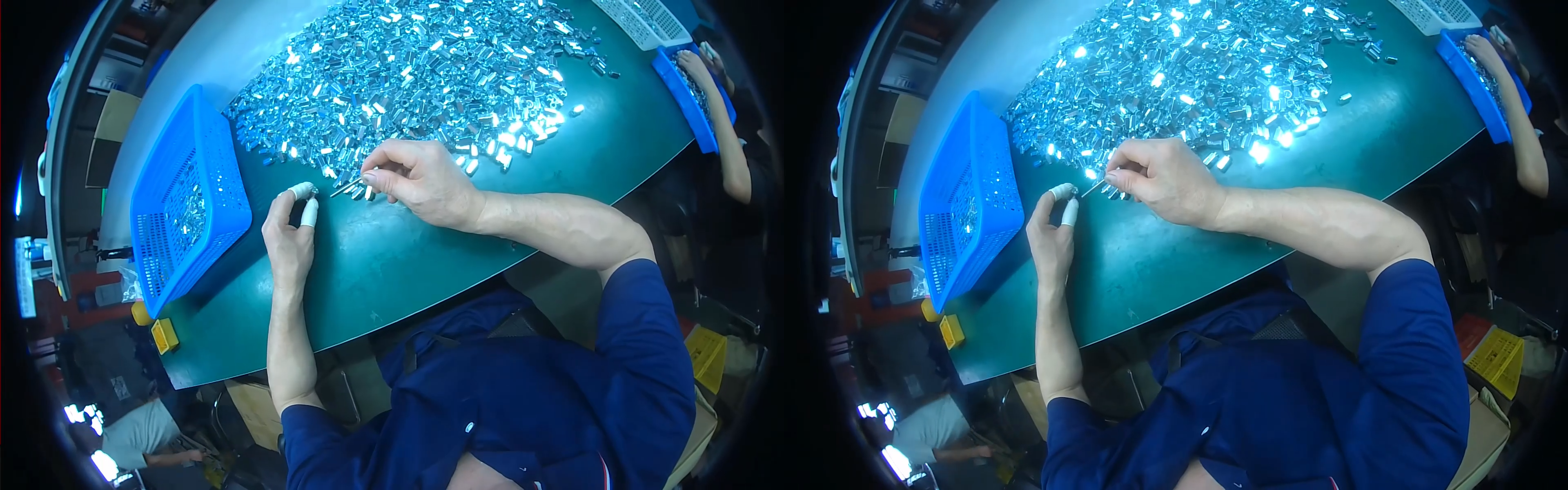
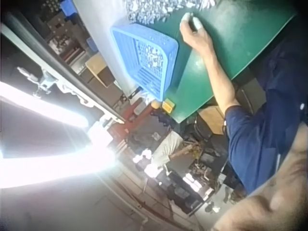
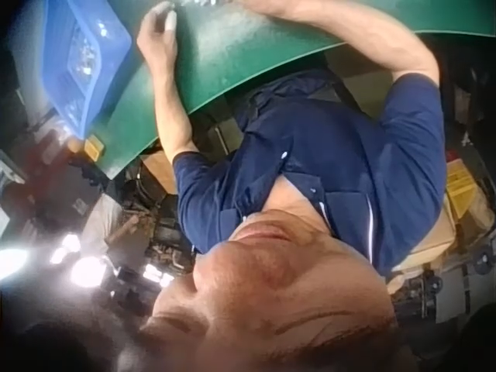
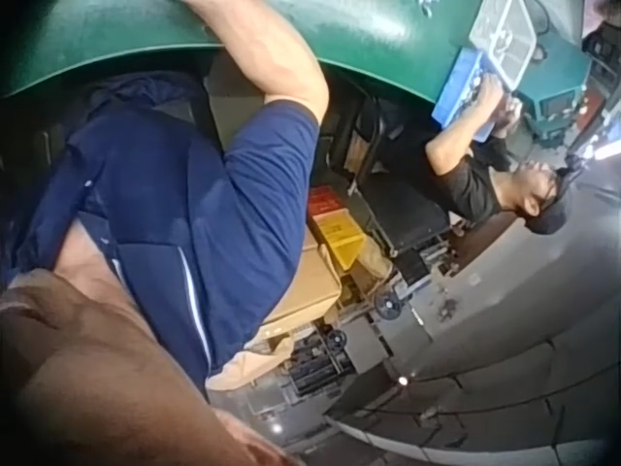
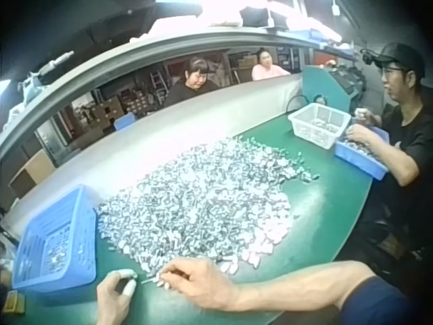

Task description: The recorder is inspecting and sorting small silver metal parts from a large pile on a green workbench, placing selected pieces into blue baskets.

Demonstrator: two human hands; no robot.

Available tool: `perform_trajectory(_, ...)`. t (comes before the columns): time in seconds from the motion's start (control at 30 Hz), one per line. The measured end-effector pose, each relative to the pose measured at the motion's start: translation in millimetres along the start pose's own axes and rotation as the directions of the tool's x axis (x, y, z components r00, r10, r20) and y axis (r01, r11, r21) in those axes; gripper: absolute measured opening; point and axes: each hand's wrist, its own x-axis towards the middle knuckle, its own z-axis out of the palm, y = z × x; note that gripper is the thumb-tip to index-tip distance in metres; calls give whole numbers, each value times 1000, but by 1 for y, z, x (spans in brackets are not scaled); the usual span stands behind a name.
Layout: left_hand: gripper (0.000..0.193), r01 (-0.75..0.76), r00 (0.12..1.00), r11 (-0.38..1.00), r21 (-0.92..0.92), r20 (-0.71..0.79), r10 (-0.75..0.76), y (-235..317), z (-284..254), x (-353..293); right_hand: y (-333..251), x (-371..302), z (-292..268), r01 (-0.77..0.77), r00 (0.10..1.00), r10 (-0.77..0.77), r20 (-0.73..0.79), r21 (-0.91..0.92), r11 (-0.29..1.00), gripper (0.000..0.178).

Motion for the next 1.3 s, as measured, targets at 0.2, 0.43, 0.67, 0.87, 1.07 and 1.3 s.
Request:
perform_trajectory(0.2, 24, -105, 993, 986, -127, 41, 111, 21, 0, -7, 1, 1, 1, 24, 999, -25, -35, -28, 999, 14)
perform_trajectory(0.43, 26, -94, 992, 980, -174, 65, 107, 29, 6, -7, 4, -1, -5, 63, 998, -66, -21, -116, 991, 15)
perform_trajectory(0.67, 27, -241, 969, 963, -122, 28, 246, 32, -10, -8, 3, 9, 10, 112, 992, -100, 72, -181, 977, 19)
perform_trajectory(0.87, 30, -364, 922, 908, -205, 58, 383, 34, 5, -2, 4, 0, -6, -8, 997, 25, 69, -235, 972, 25)
perform_trajectory(1.07, 29, -356, 930, 914, -195, 20, 367, 25, -3, -14, -2, 2, 1, -74, 990, 102, 102, -251, 965, 30)
perform_trajectory(1.3, 27, -342, 930, 887, -311, 20, 366, 31, -4, -13, 0, -2, 7, -175, 965, 206, 163, -187, 967, 42)
